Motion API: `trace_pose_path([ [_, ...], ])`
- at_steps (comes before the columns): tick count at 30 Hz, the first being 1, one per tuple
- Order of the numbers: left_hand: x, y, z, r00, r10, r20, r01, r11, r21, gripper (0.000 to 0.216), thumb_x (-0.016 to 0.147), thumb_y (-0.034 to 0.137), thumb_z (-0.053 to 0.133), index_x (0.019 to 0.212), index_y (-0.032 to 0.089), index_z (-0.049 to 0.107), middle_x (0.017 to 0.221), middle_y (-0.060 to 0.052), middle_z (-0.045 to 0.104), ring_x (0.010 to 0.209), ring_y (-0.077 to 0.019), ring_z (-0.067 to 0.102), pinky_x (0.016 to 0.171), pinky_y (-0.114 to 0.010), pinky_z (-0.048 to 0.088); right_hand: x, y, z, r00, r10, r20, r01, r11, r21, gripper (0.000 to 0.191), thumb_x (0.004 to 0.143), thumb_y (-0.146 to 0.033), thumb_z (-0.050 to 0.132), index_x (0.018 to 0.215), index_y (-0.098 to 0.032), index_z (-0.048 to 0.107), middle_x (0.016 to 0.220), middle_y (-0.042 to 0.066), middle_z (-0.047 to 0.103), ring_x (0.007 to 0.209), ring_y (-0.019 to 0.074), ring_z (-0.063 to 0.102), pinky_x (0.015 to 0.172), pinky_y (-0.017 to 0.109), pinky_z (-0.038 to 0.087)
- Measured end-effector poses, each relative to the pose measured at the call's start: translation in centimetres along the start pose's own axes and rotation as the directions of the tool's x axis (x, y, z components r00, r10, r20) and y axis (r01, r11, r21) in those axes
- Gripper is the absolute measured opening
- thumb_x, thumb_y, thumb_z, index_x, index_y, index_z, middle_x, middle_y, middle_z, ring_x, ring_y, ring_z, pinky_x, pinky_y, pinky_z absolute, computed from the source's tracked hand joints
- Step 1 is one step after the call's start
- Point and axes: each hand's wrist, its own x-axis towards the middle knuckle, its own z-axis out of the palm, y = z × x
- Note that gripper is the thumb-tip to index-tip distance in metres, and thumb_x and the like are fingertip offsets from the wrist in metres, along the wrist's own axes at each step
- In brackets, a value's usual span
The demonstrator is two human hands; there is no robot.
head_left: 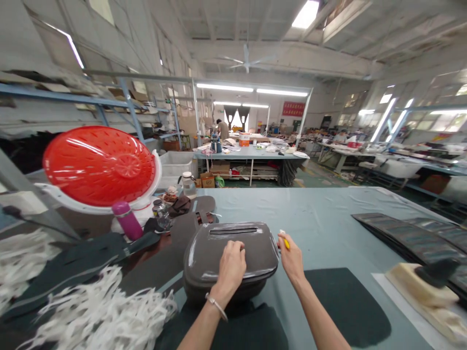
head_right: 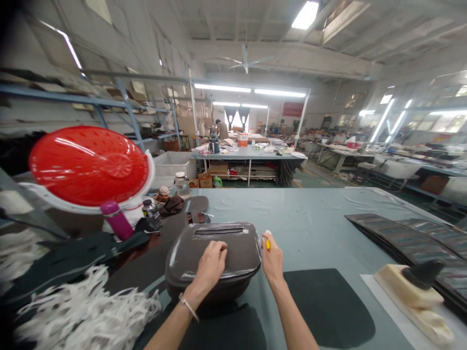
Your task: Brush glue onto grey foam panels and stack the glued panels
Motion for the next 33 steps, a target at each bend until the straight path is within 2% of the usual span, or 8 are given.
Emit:
trace_pose_path([
  [4, 2.1, 1.3, 1.9, 0.995, -0.075, 0.07, 0.093, 0.948, -0.305, 0.019, 0.082, 0.023, 0.046, 0.09, 0.017, 0.062, 0.09, -0.006, 0.063, 0.085, -0.0157, 0.057, 0.081, -0.029, 0.042, -1.2, -1.3, -0.7, 0.998, -0.047, -0.04, 0.048, 0.999, 0.025, 0.04, 0.085, -0.047, 0.039, 0.105, -0.021, 0.061, 0.081, 0.007, 0.067, 0.074, 0.0195, 0.064, 0.068, 0.029, 0.046],
  [8, 3.2, 2.2, 2.7, 0.984, -0.12, 0.134, 0.169, 0.868, -0.467, 0.034, 0.075, 0.047, 0.055, 0.082, 0.015, 0.064, 0.08, -0.007, 0.066, 0.076, -0.0175, 0.059, 0.072, -0.028, 0.043, -2.8, -4.2, -0.8, 0.997, -0.08, -0.008, 0.08, 0.972, 0.222, 0.034, 0.087, -0.045, 0.038, 0.101, -0.021, 0.057, 0.084, 0.006, 0.067, 0.071, 0.0176, 0.063, 0.066, 0.028, 0.048],
  [14, 2.4, 1.4, 2.8, 0.948, -0.241, 0.208, 0.31, 0.558, -0.77, 0.031, 0.061, 0.04, 0.069, 0.071, 0.012, 0.064, 0.065, -0.005, 0.065, 0.064, -0.0163, 0.059, 0.06, -0.026, 0.045, -5.3, -6.3, 1.4, 0.992, -0.123, 0.035, 0.102, 0.925, 0.365, 0.03, 0.088, -0.046, 0.036, 0.097, -0.022, 0.053, 0.086, 0.006, 0.064, 0.07, 0.0164, 0.061, 0.067, 0.029, 0.05],
  [17, 1.0, -0.2, 0.8, 0.933, -0.305, 0.192, 0.304, 0.38, -0.874, 0.023, 0.066, 0.032, 0.064, 0.076, 0.012, 0.063, 0.069, -0.005, 0.067, 0.064, -0.0151, 0.061, 0.058, -0.025, 0.048, -6.0, -5.0, 2.0, 0.993, -0.119, 0.014, 0.111, 0.958, 0.266, 0.03, 0.088, -0.045, 0.035, 0.09, -0.02, 0.052, 0.08, 0.004, 0.061, 0.068, 0.0158, 0.058, 0.067, 0.028, 0.047],
  [21, -1.5, -1.0, -5.5, 0.887, -0.45, 0.104, 0.111, -0.012, -0.994, 0.017, 0.066, 0.018, 0.066, 0.082, 0.014, 0.062, 0.078, -0.002, 0.069, 0.069, -0.0124, 0.064, 0.063, -0.023, 0.053, -6.8, -3.2, 2.3, 0.974, -0.213, 0.076, 0.204, 0.972, 0.122, 0.025, 0.087, -0.04, 0.037, 0.085, -0.021, 0.053, 0.073, 0.002, 0.055, 0.064, 0.0156, 0.053, 0.063, 0.027, 0.042],
  [27, -5.7, 6.5, -14.6, 0.922, -0.373, -0.109, -0.104, 0.033, -0.994, 0.028, 0.069, 0.018, 0.065, 0.097, 0.017, 0.063, 0.085, 0.001, 0.07, 0.075, -0.0127, 0.066, 0.07, -0.024, 0.056, -7.2, -3.5, 1.3, 0.956, -0.282, 0.084, 0.277, 0.959, 0.059, 0.017, 0.081, -0.035, 0.047, 0.082, -0.02, 0.056, 0.076, 0.004, 0.053, 0.073, 0.0182, 0.051, 0.068, 0.029, 0.04],
  [30, -7.6, 11.7, -14.3, 0.962, -0.266, -0.06, -0.036, 0.092, -0.995, 0.036, 0.067, 0.019, 0.067, 0.103, 0.015, 0.062, 0.084, -0.002, 0.071, 0.075, -0.0159, 0.067, 0.069, -0.027, 0.057, -6.4, -3.9, -0.9, 0.969, -0.177, 0.175, 0.128, 0.957, 0.262, 0.023, 0.079, -0.044, 0.052, 0.08, -0.021, 0.053, 0.07, 0.0, 0.051, 0.069, 0.0156, 0.05, 0.065, 0.027, 0.041],
  [33, -9.1, 16.0, -11.5, 0.98, -0.176, 0.092, 0.11, 0.098, -0.989, 0.04, 0.067, 0.018, 0.067, 0.106, 0.013, 0.061, 0.082, -0.005, 0.071, 0.073, -0.0182, 0.068, 0.066, -0.028, 0.057, -5.5, -3.2, -4.4, 0.959, 0.019, 0.282, -0.181, 0.808, 0.561, 0.036, 0.075, -0.056, 0.054, 0.085, -0.022, 0.047, 0.079, -0.001, 0.053, 0.07, 0.0126, 0.053, 0.061, 0.023, 0.043],
])
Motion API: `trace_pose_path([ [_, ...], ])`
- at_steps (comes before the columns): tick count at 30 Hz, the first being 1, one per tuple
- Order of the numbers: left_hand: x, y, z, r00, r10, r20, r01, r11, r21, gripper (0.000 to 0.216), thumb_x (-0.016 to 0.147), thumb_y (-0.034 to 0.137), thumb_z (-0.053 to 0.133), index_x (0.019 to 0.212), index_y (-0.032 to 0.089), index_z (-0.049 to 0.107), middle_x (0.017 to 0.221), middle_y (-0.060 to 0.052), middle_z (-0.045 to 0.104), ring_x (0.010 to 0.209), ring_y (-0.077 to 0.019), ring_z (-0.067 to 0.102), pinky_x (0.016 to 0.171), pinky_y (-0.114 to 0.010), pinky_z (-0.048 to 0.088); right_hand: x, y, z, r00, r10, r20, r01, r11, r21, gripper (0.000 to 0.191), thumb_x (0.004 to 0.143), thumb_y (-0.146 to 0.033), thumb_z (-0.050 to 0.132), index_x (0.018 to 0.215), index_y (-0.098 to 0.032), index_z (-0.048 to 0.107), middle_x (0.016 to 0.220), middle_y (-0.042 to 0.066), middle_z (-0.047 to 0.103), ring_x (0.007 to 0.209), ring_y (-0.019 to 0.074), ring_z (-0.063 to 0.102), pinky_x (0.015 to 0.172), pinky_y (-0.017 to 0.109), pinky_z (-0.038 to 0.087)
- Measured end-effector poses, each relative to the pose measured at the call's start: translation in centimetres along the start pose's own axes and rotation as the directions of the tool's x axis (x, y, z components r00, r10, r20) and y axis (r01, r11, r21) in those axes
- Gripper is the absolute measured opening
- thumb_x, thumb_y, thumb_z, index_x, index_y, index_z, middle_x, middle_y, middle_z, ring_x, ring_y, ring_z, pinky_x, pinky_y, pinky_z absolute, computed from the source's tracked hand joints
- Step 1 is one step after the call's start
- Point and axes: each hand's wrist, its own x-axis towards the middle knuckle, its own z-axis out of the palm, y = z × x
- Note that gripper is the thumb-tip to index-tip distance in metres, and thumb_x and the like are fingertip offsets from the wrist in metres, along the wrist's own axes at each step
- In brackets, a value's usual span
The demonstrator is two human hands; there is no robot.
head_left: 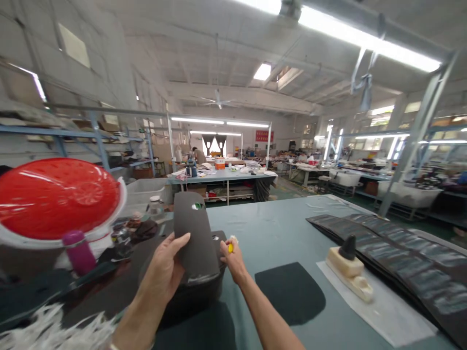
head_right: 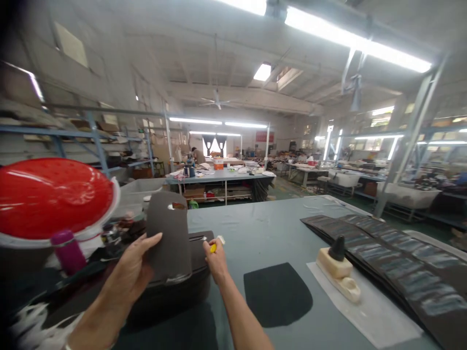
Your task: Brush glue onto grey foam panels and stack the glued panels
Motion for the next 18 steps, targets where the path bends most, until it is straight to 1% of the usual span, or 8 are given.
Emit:
trace_pose_path([
  [2, -0.9, -2.5, 2.6, 0.994, -0.098, 0.056, 0.098, 0.995, 0.001, 0.04, 0.067, 0.018, 0.068, 0.106, 0.012, 0.061, 0.081, -0.006, 0.071, 0.069, -0.0191, 0.068, 0.063, -0.028, 0.057, -0.7, -0.3, -3.1, 0.994, 0.112, 0.016, -0.113, 0.967, 0.228, 0.045, 0.07, -0.06, 0.059, 0.089, -0.022, 0.044, 0.086, -0.001, 0.055, 0.071, 0.011, 0.054, 0.058, 0.021, 0.043],
  [5, -1.5, -6.6, 6.2, 0.974, -0.205, 0.102, 0.21, 0.977, -0.042, 0.036, 0.068, 0.019, 0.067, 0.103, 0.011, 0.062, 0.078, -0.006, 0.072, 0.065, -0.0188, 0.068, 0.061, -0.028, 0.057, -2.4, 0.2, -8.6, 0.978, 0.206, 0.041, -0.204, 0.884, 0.42, 0.052, 0.066, -0.063, 0.063, 0.09, -0.022, 0.043, 0.081, -0.002, 0.055, 0.063, 0.0092, 0.053, 0.053, 0.019, 0.041],
  [8, -1.9, -10.9, 9.4, 0.949, -0.293, 0.117, 0.305, 0.947, -0.104, 0.027, 0.069, 0.017, 0.064, 0.095, 0.011, 0.065, 0.073, -0.004, 0.071, 0.062, -0.0176, 0.067, 0.061, -0.026, 0.056, -4.2, 0.9, -14.5, 0.961, 0.274, 0.031, -0.251, 0.824, 0.508, 0.05, 0.067, -0.062, 0.063, 0.091, -0.022, 0.042, 0.072, -0.004, 0.055, 0.055, 0.009, 0.051, 0.05, 0.02, 0.039],
  [11, -1.9, -15.3, 11.4, 0.932, -0.346, 0.104, 0.359, 0.917, -0.172, 0.022, 0.071, 0.017, 0.061, 0.091, 0.011, 0.066, 0.074, -0.004, 0.072, 0.065, -0.018, 0.067, 0.064, -0.027, 0.056, -5.2, 2.0, -20.4, 0.953, 0.301, -0.038, -0.241, 0.825, 0.511, 0.048, 0.065, -0.055, 0.067, 0.088, -0.023, 0.042, 0.067, -0.007, 0.053, 0.051, 0.0086, 0.048, 0.048, 0.019, 0.036],
  [13, -1.6, -18.4, 11.8, 0.928, -0.368, 0.064, 0.373, 0.905, -0.202, 0.022, 0.072, 0.019, 0.059, 0.091, 0.011, 0.066, 0.076, -0.005, 0.072, 0.068, -0.0182, 0.068, 0.068, -0.028, 0.056, -5.3, 3.5, -24.3, 0.946, 0.308, -0.101, -0.227, 0.852, 0.472, 0.047, 0.061, -0.05, 0.069, 0.089, -0.023, 0.042, 0.066, -0.008, 0.053, 0.052, 0.0093, 0.049, 0.05, 0.02, 0.036],
  [15, -1.3, -21.7, 11.3, 0.921, -0.39, 0.001, 0.383, 0.904, -0.191, 0.023, 0.071, 0.02, 0.061, 0.092, 0.012, 0.065, 0.079, -0.005, 0.072, 0.071, -0.0176, 0.067, 0.069, -0.028, 0.055, -5.2, 5.8, -28.4, 0.931, 0.312, -0.192, -0.234, 0.909, 0.344, 0.046, 0.06, -0.044, 0.069, 0.09, -0.024, 0.043, 0.065, -0.008, 0.052, 0.055, 0.0109, 0.05, 0.054, 0.021, 0.037],
  [17, -0.9, -25.5, 9.9, 0.913, -0.397, -0.088, 0.387, 0.915, -0.118, 0.027, 0.069, 0.021, 0.064, 0.095, 0.013, 0.063, 0.083, -0.004, 0.071, 0.073, -0.0167, 0.067, 0.068, -0.026, 0.054, -4.9, 8.4, -32.4, 0.908, 0.264, -0.325, -0.258, 0.964, 0.062, 0.04, 0.061, -0.039, 0.067, 0.09, -0.023, 0.044, 0.065, -0.008, 0.052, 0.057, 0.012, 0.05, 0.056, 0.022, 0.036],
  [18, -0.8, -27.5, 8.9, 0.907, -0.396, -0.145, 0.392, 0.918, -0.056, 0.03, 0.067, 0.021, 0.066, 0.096, 0.014, 0.062, 0.086, -0.004, 0.071, 0.074, -0.0163, 0.067, 0.067, -0.025, 0.053, -4.7, 9.7, -34.4, 0.901, 0.212, -0.379, -0.275, 0.954, -0.119, 0.036, 0.063, -0.037, 0.065, 0.089, -0.023, 0.045, 0.065, -0.007, 0.051, 0.057, 0.0124, 0.049, 0.057, 0.022, 0.035],
])
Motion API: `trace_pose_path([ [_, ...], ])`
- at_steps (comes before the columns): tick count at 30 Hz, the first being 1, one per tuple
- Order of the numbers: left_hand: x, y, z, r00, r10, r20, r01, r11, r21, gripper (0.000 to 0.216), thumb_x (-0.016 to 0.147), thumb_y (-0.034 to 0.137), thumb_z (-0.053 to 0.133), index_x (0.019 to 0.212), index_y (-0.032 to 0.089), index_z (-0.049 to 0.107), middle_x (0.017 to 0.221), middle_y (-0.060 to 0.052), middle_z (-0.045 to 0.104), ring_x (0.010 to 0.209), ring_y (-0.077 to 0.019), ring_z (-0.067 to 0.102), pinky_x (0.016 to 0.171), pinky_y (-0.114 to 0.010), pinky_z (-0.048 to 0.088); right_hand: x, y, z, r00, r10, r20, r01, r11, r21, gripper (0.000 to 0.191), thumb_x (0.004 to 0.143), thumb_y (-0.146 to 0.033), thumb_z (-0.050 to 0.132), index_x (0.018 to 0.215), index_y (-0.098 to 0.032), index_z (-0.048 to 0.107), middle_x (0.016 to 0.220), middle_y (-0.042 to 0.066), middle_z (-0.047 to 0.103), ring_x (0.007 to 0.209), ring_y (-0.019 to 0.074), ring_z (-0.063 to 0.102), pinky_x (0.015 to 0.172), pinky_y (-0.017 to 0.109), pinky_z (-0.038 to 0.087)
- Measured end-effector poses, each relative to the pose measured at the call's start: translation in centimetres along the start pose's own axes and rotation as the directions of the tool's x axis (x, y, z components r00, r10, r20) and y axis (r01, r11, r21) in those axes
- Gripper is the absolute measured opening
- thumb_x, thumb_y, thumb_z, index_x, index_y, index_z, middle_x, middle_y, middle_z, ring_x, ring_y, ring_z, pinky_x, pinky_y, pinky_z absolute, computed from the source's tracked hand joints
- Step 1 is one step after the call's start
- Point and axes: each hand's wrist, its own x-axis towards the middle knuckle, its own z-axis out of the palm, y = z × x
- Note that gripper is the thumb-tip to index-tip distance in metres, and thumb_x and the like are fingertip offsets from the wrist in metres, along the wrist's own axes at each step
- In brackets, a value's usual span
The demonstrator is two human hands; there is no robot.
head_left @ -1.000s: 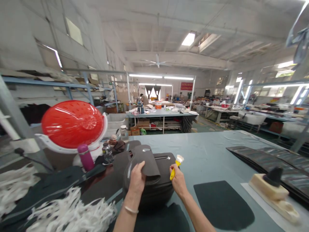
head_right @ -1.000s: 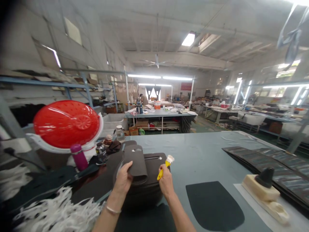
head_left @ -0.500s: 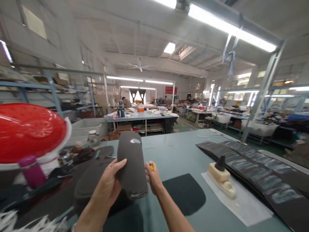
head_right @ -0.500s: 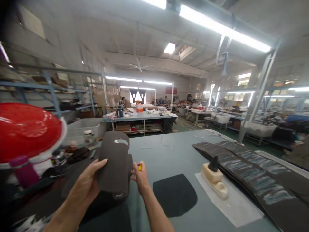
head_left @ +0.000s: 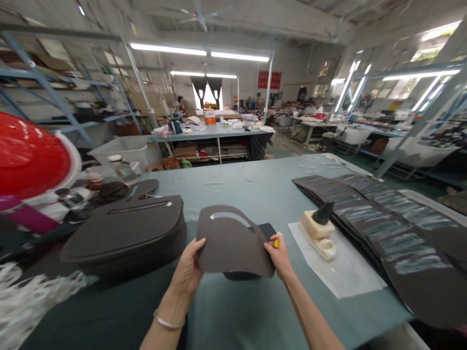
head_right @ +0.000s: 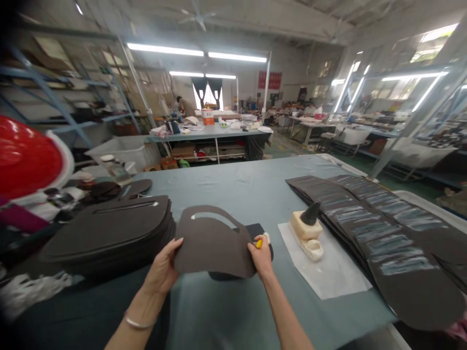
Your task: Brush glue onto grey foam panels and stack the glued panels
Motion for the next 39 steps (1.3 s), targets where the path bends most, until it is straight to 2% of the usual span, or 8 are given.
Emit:
trace_pose_path([
  [3, 2.8, -5.5, -3.0, 0.983, 0.011, -0.184, 0.033, 0.972, 0.233, 0.034, 0.063, 0.025, 0.071, 0.093, 0.014, 0.061, 0.082, -0.003, 0.07, 0.071, -0.015, 0.065, 0.065, -0.024, 0.051, 3.3, 3.7, -3.6, 0.99, -0.141, -0.029, 0.113, 0.885, -0.452, 0.021, 0.072, -0.031, 0.057, 0.088, -0.022, 0.047, 0.066, -0.005, 0.051, 0.058, 0.0135, 0.049, 0.057, 0.023, 0.031],
  [5, 4.1, -8.8, -4.7, 0.979, 0.005, -0.205, 0.074, 0.922, 0.379, 0.033, 0.061, 0.032, 0.071, 0.086, 0.014, 0.06, 0.076, -0.004, 0.069, 0.068, -0.0157, 0.064, 0.063, -0.025, 0.049, 5.2, 5.5, -4.9, 0.987, -0.16, 0.021, 0.138, 0.769, -0.624, 0.014, 0.077, -0.028, 0.051, 0.089, -0.022, 0.049, 0.066, -0.003, 0.052, 0.057, 0.0135, 0.049, 0.056, 0.023, 0.028],
  [12, 7.2, -14.7, -6.3, 0.979, 0.02, -0.204, 0.097, 0.83, 0.549, 0.042, 0.057, 0.048, 0.069, 0.08, 0.015, 0.056, 0.078, -0.006, 0.067, 0.074, -0.019, 0.063, 0.068, -0.03, 0.049, 9.7, 8.7, -4.6, 0.985, -0.162, 0.064, 0.137, 0.498, -0.856, 0.01, 0.085, -0.02, 0.047, 0.094, -0.018, 0.051, 0.073, 0.0, 0.057, 0.062, 0.011, 0.05, 0.054, 0.023, 0.019],
  [16, 9.4, -16.0, -7.1, 0.974, 0.079, -0.212, 0.08, 0.756, 0.649, 0.05, 0.055, 0.052, 0.067, 0.085, 0.015, 0.053, 0.076, -0.005, 0.065, 0.072, -0.0189, 0.062, 0.068, -0.031, 0.048, 11.3, 9.2, -3.8, 0.988, -0.141, 0.065, 0.123, 0.452, -0.883, 0.013, 0.084, -0.016, 0.048, 0.096, -0.018, 0.051, 0.076, 0.001, 0.058, 0.063, 0.011, 0.051, 0.054, 0.024, 0.018],
  [21, 9.9, -16.6, -7.2, 0.94, 0.284, -0.19, 0.065, 0.398, 0.915, 0.057, 0.066, 0.048, 0.057, 0.112, 0.015, 0.045, 0.064, 0.003, 0.055, 0.061, -0.0182, 0.056, 0.063, -0.032, 0.043, 12.2, 9.5, -3.5, 0.993, -0.105, 0.055, 0.092, 0.392, -0.915, 0.019, 0.082, -0.012, 0.048, 0.099, -0.019, 0.05, 0.081, 0.002, 0.06, 0.067, 0.0123, 0.054, 0.054, 0.024, 0.018],
  [25, 9.3, -16.2, -6.5, 0.966, 0.242, -0.087, 0.015, 0.281, 0.959, 0.056, 0.077, 0.04, 0.046, 0.127, 0.017, 0.037, 0.066, 0.003, 0.052, 0.06, -0.0176, 0.054, 0.063, -0.03, 0.04, 12.4, 9.3, -3.4, 0.998, -0.057, 0.039, 0.056, 0.352, -0.934, 0.02, 0.082, -0.011, 0.048, 0.1, -0.02, 0.05, 0.083, 0.003, 0.062, 0.069, 0.0131, 0.057, 0.054, 0.024, 0.021],
  [32, 9.9, -15.9, -7.0, 0.964, 0.254, -0.075, 0.006, 0.262, 0.965, 0.044, 0.077, 0.037, 0.051, 0.118, 0.021, 0.057, 0.07, -0.001, 0.055, 0.067, -0.018, 0.054, 0.065, -0.028, 0.037, 12.3, 8.4, -3.0, 0.999, -0.017, 0.034, 0.038, 0.303, -0.952, 0.021, 0.084, -0.015, 0.045, 0.103, -0.02, 0.051, 0.083, 0.005, 0.063, 0.073, 0.0164, 0.061, 0.057, 0.024, 0.028],
  [39, 10.1, -15.6, -7.3, 0.956, 0.262, -0.13, 0.048, 0.3, 0.953, 0.043, 0.076, 0.031, 0.057, 0.118, 0.02, 0.06, 0.074, -0.003, 0.061, 0.067, -0.0148, 0.054, 0.069, -0.026, 0.04, 12.7, 9.4, -3.0, 1.0, 0.013, 0.019, 0.014, 0.301, -0.953, 0.025, 0.086, -0.025, 0.042, 0.108, -0.021, 0.054, 0.082, 0.008, 0.064, 0.073, 0.0206, 0.062, 0.059, 0.026, 0.035],
])
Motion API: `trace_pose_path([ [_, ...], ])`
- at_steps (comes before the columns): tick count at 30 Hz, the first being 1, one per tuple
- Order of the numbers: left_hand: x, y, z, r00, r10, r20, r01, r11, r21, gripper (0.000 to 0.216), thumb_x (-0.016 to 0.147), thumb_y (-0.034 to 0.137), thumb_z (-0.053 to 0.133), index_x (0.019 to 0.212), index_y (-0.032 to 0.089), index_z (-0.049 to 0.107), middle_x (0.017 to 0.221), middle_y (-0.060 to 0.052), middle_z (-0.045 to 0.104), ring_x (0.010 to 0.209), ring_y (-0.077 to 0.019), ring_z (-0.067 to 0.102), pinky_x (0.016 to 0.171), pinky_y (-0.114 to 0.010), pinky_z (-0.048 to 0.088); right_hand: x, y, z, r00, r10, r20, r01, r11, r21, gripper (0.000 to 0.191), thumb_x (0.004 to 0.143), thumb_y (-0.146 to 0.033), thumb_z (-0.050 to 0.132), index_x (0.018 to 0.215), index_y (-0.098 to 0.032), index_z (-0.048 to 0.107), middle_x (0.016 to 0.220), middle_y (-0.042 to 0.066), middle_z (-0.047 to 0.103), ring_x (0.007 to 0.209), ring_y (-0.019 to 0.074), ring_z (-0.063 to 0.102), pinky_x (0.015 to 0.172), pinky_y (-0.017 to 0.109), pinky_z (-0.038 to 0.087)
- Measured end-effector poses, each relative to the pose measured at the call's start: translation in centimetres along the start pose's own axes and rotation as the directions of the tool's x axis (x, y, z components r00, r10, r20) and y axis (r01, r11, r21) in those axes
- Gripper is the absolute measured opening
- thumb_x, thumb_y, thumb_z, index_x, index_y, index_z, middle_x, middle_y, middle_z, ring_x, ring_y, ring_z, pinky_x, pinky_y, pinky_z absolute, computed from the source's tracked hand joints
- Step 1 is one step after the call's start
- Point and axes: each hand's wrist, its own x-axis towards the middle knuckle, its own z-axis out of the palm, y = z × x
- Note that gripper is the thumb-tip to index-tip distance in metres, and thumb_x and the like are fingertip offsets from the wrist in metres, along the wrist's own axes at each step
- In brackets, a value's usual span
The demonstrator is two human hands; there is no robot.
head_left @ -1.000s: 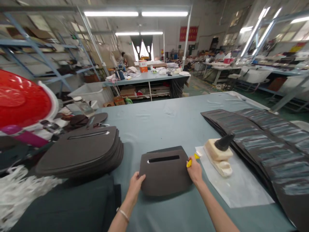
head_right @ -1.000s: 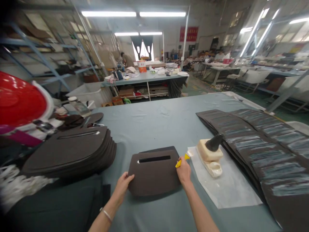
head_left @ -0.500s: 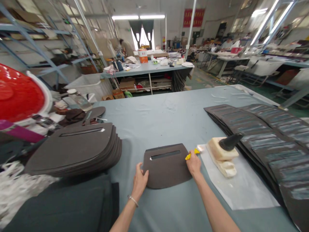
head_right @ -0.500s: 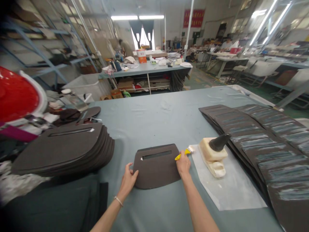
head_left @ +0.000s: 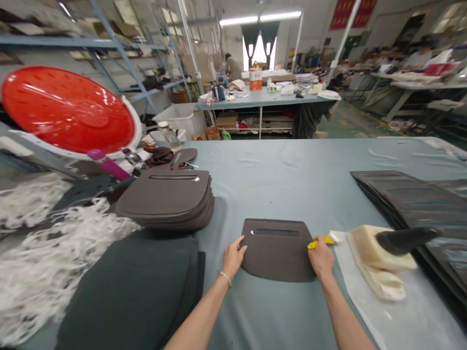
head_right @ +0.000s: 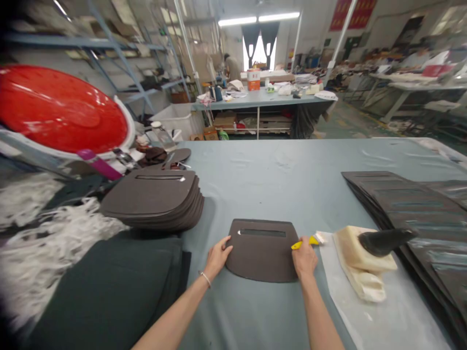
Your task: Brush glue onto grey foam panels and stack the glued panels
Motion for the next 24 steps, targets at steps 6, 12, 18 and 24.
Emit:
trace_pose_path([
  [6, -0.1, 0.1, -0.1, 1.0, -0.006, 0.01, 0.005, 0.999, 0.043, 0.043, 0.078, 0.03, 0.056, 0.12, 0.023, 0.058, 0.073, -0.002, 0.061, 0.066, -0.014, 0.053, 0.067, -0.025, 0.038, 0.1, 0.2, 0.6, 0.999, -0.028, -0.031, 0.028, 1.0, -0.012, 0.025, 0.087, -0.027, 0.041, 0.107, -0.021, 0.054, 0.079, 0.007, 0.062, 0.073, 0.0219, 0.062, 0.059, 0.027, 0.036],
  [12, 0.0, 0.2, -0.1, 1.0, -0.024, 0.006, 0.024, 0.999, 0.023, 0.042, 0.077, 0.031, 0.057, 0.118, 0.022, 0.059, 0.069, -0.001, 0.059, 0.065, -0.0133, 0.052, 0.066, -0.025, 0.037, -0.3, -0.2, 0.0, 0.999, -0.021, -0.04, 0.019, 0.999, -0.035, 0.021, 0.088, -0.026, 0.041, 0.103, -0.02, 0.053, 0.077, 0.007, 0.062, 0.072, 0.0201, 0.062, 0.058, 0.026, 0.034],
  [18, 0.4, -0.2, 0.1, 0.999, -0.051, -0.001, 0.051, 0.998, -0.028, 0.043, 0.074, 0.035, 0.059, 0.115, 0.022, 0.062, 0.062, 0.001, 0.053, 0.06, -0.013, 0.048, 0.06, -0.024, 0.034, -0.4, -0.4, -0.5, 1.0, -0.02, -0.016, 0.02, 0.999, -0.028, 0.021, 0.086, -0.019, 0.04, 0.104, -0.02, 0.052, 0.083, 0.007, 0.063, 0.074, 0.0194, 0.062, 0.059, 0.025, 0.034],
  [24, 0.5, -0.2, 0.2, 0.994, -0.108, -0.032, 0.103, 0.985, -0.137, 0.054, 0.068, 0.041, 0.064, 0.116, 0.018, 0.061, 0.058, 0.002, 0.053, 0.056, -0.0128, 0.047, 0.058, -0.025, 0.036, -0.6, -0.5, -0.6, 0.999, -0.025, -0.027, 0.024, 0.999, -0.025, 0.021, 0.086, -0.018, 0.04, 0.104, -0.02, 0.051, 0.084, 0.007, 0.063, 0.075, 0.0187, 0.062, 0.061, 0.025, 0.035],
])
